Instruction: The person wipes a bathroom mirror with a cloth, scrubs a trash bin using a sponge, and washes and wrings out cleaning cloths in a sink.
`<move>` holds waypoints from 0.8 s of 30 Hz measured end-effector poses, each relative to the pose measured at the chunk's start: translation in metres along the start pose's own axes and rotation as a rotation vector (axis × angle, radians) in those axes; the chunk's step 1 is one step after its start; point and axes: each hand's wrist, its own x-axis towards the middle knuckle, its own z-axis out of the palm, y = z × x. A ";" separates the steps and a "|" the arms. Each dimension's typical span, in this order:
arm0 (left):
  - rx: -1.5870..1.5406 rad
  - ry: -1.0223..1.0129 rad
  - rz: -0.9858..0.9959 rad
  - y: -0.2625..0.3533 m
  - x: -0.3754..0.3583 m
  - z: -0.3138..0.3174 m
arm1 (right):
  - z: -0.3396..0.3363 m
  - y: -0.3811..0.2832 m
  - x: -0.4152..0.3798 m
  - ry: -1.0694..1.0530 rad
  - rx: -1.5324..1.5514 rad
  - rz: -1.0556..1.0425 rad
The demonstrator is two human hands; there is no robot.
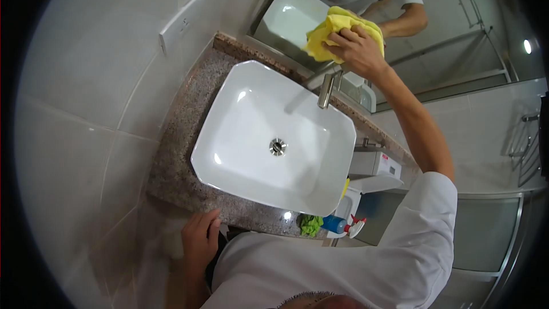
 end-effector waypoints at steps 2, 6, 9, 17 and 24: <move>0.009 0.028 -0.032 -0.006 -0.002 0.001 | -0.022 0.043 0.008 -0.015 -0.111 -0.041; 0.033 -0.013 -0.024 -0.016 0.005 0.004 | -0.155 0.087 0.060 0.618 -0.477 0.496; 0.018 -0.023 0.044 -0.014 0.011 0.013 | -0.044 0.061 0.061 0.077 -0.194 0.749; 0.068 0.010 -0.065 -0.029 -0.008 -0.001 | -0.073 0.079 0.082 -0.413 -0.315 0.436; 0.072 -0.103 0.029 0.014 0.028 0.009 | -0.260 0.171 -0.088 1.142 -0.893 0.953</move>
